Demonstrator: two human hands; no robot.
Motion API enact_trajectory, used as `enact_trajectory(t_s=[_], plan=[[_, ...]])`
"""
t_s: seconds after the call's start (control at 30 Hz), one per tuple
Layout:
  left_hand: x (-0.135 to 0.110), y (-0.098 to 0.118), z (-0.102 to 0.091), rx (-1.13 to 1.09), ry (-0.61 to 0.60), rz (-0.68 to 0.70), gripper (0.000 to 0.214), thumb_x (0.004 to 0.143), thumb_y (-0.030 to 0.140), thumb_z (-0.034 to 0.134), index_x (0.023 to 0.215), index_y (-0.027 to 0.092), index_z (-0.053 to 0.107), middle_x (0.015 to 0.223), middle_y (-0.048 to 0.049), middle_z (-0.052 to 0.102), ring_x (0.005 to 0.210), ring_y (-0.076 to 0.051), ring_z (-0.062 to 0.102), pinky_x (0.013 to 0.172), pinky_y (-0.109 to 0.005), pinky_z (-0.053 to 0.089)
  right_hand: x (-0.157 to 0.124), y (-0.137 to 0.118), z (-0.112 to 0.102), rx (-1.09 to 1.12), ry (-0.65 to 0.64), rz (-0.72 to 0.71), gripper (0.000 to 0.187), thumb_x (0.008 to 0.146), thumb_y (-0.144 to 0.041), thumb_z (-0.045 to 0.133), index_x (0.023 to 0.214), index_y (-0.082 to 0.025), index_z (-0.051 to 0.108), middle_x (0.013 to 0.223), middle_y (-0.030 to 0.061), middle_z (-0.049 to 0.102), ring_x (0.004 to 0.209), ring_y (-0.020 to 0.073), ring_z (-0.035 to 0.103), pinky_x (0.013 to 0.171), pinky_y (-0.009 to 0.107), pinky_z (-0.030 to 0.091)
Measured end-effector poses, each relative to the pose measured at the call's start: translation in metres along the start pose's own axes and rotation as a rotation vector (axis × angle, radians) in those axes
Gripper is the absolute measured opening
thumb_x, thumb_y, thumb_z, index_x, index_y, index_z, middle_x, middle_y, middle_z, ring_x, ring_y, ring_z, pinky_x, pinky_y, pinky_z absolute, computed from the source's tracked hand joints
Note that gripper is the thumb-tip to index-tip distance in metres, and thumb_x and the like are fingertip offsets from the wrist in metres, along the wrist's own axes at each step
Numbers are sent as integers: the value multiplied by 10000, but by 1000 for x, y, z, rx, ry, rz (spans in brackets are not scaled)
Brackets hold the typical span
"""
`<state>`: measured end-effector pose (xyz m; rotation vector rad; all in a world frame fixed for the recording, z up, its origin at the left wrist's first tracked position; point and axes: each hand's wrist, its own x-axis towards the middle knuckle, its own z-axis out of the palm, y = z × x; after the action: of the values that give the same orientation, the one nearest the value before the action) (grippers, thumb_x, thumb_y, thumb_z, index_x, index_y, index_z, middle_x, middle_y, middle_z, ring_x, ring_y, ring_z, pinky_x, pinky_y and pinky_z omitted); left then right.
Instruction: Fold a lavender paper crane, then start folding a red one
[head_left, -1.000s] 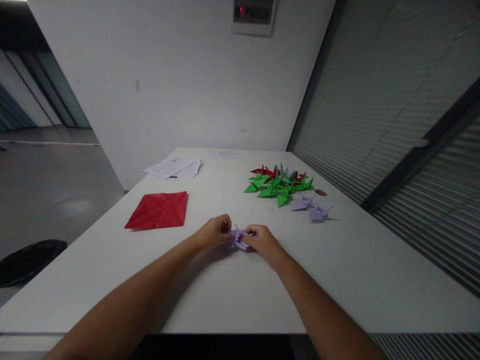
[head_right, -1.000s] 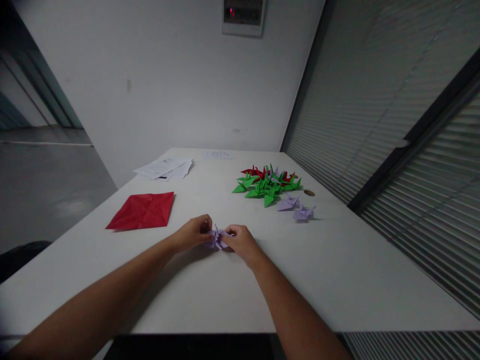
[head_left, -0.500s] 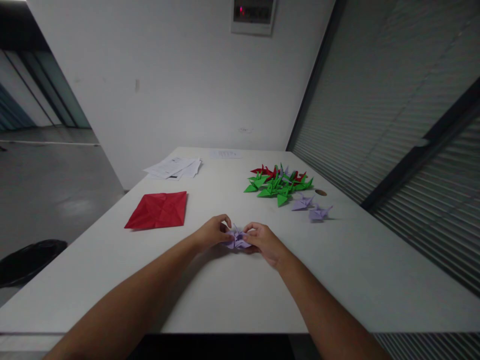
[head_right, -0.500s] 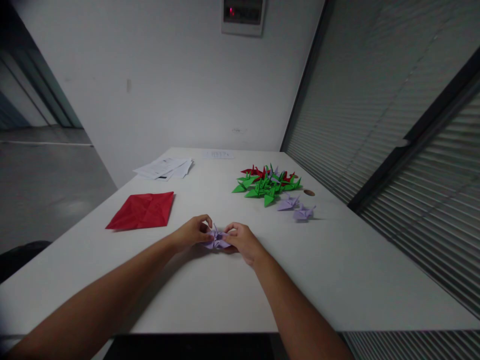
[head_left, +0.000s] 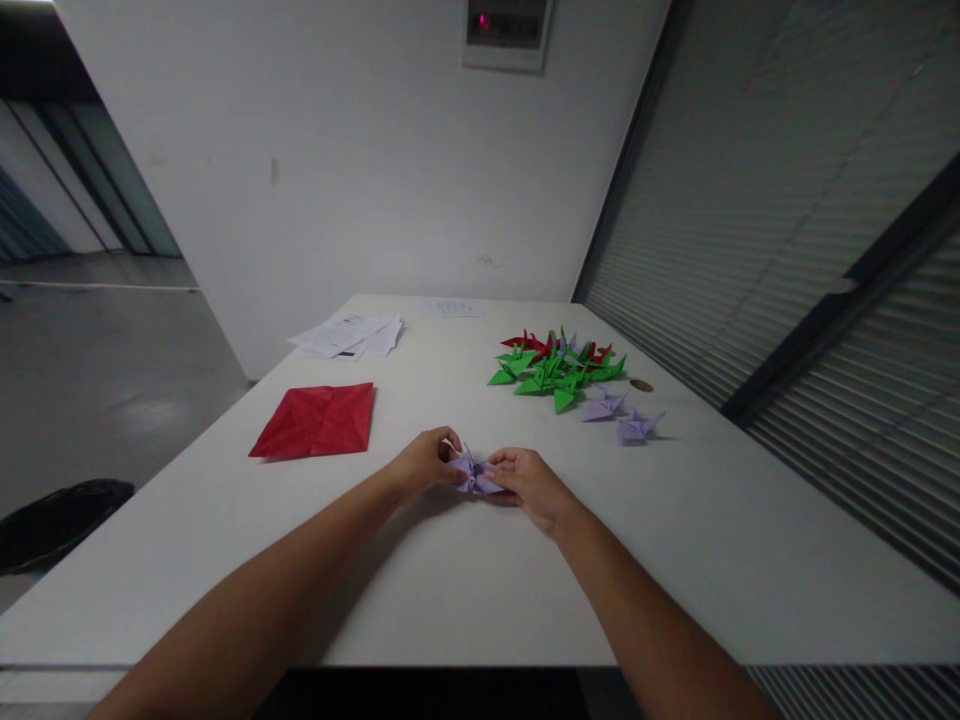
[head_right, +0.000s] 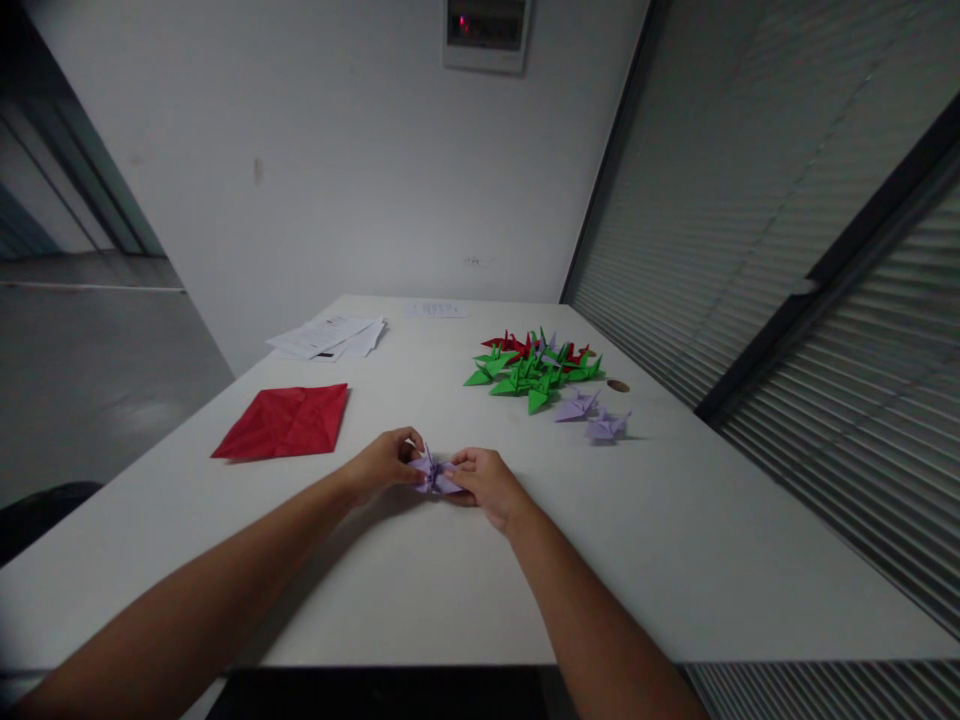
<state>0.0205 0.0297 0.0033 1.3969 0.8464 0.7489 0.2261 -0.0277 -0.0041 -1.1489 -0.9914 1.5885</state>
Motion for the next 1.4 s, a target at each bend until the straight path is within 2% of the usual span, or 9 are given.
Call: enact_trajectory(t_s=[0.2, 0.4, 0.53, 0.67, 0.93, 1.0, 1.13, 1.23, 1.4], plan=[[0, 3, -4, -67, 46, -33, 420, 566, 183, 861, 873, 169, 575, 683, 18, 660, 579, -123, 621, 564, -231, 459, -1, -1, 1, -2, 38, -8, 325, 635, -278, 885, 845, -165, 664, 828, 34, 730, 736, 165, 706, 696, 313, 614], [-4, 10, -5, -483, 46, -154, 374, 723, 340, 804, 949, 212, 536, 811, -8, 659, 671, -147, 668, 650, -284, 530, 4, -1, -2, 57, 138, -16, 226, 690, -172, 801, 872, -166, 667, 878, 73, 762, 772, 174, 730, 717, 299, 612], [-4, 7, -2, -522, 62, -116, 431, 688, 209, 815, 997, 220, 516, 827, 10, 641, 696, -122, 655, 760, -315, 554, 5, -1, -2, 135, 148, -43, 242, 714, -178, 772, 895, -185, 611, 855, 73, 764, 764, 186, 756, 723, 289, 600], [-1, 1, 0, -427, 160, -42, 525, 582, 92, 819, 1005, 214, 533, 837, 16, 633, 736, -115, 654, 749, -263, 524, 1, -3, 1, 137, 104, -34, 314, 719, -210, 791, 863, -217, 513, 860, 68, 767, 777, 205, 769, 695, 290, 587], [7, -10, -2, -212, 192, 19, 213, 633, 188, 746, 825, 141, 669, 781, -27, 656, 669, -118, 598, 652, -247, 467, -4, -4, 4, 111, 5, -34, 452, 640, -299, 887, 812, -209, 479, 885, 50, 752, 872, 208, 764, 801, 311, 582], [8, -11, -3, -197, 149, -2, 208, 675, 205, 709, 866, 124, 706, 800, -50, 671, 688, -128, 605, 672, -258, 477, -4, -3, 4, 111, -4, -52, 467, 628, -313, 899, 814, -210, 483, 878, 41, 748, 868, 202, 760, 830, 324, 576], [8, -11, -3, -113, 116, 42, 417, 673, 224, 755, 1082, 163, 703, 1096, -92, 677, 791, -148, 640, 708, -270, 501, -3, -1, 3, 106, -5, -75, 491, 596, -303, 917, 811, -211, 485, 835, 17, 733, 870, 200, 751, 854, 337, 561], [9, -12, -3, 146, 169, 78, 452, 665, 300, 808, 1083, 158, 716, 1054, -87, 671, 744, -148, 614, 655, -265, 475, -1, 1, 2, 77, -12, -82, 506, 572, -293, 924, 809, -213, 484, 786, -5, 709, 841, 196, 741, 804, 316, 551], [10, -13, -2, 677, 206, 215, 139, 742, 298, 735, 777, 168, 767, 753, -25, 574, 722, -167, 529, 644, -272, 386, 1, 7, 4, 19, -16, -90, 485, 562, -243, 896, 787, -215, 467, 714, -57, 636, 705, 130, 679, 697, 256, 525]])
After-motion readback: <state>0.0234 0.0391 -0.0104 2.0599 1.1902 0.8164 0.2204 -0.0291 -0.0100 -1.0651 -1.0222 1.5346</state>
